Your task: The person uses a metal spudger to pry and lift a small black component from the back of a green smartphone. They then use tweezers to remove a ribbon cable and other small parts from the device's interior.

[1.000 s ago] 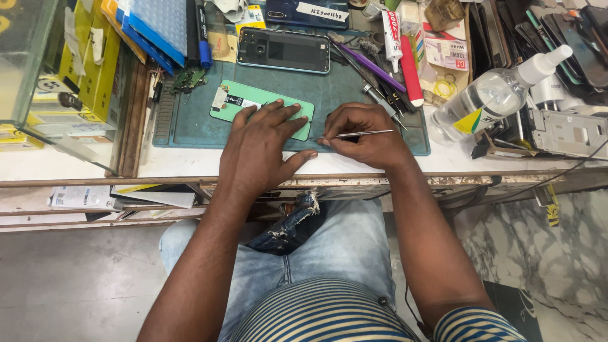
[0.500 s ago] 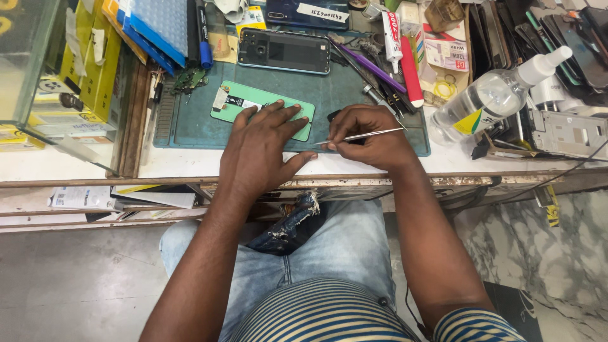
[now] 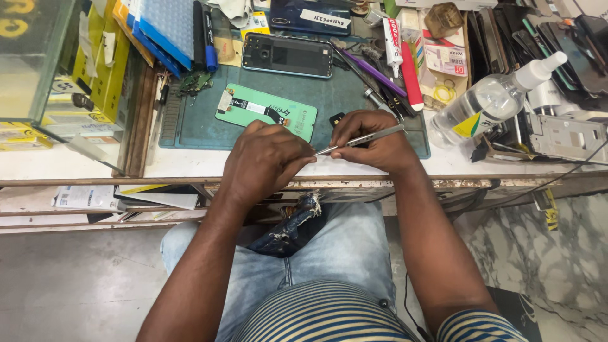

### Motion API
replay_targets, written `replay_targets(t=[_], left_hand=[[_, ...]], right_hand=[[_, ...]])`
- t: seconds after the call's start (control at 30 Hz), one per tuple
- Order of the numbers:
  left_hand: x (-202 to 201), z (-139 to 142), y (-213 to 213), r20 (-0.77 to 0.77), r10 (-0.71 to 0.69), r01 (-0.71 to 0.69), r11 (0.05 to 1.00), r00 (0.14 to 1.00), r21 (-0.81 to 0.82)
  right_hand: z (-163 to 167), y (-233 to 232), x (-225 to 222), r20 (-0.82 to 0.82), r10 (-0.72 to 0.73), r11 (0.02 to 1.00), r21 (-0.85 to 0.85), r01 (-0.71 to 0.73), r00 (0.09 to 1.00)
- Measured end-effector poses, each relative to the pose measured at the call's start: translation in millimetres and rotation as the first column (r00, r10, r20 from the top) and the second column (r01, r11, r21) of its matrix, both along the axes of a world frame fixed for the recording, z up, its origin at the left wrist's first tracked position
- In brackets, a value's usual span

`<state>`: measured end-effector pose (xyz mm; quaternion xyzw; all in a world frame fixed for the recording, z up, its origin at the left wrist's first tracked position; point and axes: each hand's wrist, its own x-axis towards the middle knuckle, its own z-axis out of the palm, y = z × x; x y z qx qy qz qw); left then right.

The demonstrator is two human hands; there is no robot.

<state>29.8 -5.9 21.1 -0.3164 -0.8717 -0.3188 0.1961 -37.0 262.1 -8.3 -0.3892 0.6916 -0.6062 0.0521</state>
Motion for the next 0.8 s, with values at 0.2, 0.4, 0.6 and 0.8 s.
replay_targets(t=[0.2, 0.4, 0.6, 0.8], left_hand=[[0.6, 2.1, -3.7, 0.081, -0.015, 0.009, 0.998, 0.997, 0.069], [-1.0, 2.3, -2.0, 0.216, -0.028, 0.020, 0.999, 0.976, 0.043], [-13.2, -4.0, 15.8, -0.097, 0.220, -0.233, 0.958, 0.971, -0.165], [-13.5, -4.1, 12.2, 0.208, 0.220, -0.148, 0.938, 0.953, -0.314]], right_hand=[[-12.4, 5.0, -5.5, 0.183, -0.124, 0.978, -0.145, 0.152, 0.975], [-19.2, -1.3, -15.0, 0.233, -0.405, 0.876, -0.178, 0.448, 0.884], [-6.0, -16.6, -6.9, 0.025, -0.505, 0.861, -0.044, 0.506, 0.863], [16.9, -29.9, 13.8, -0.008, -0.506, 0.858, 0.094, 0.504, 0.863]])
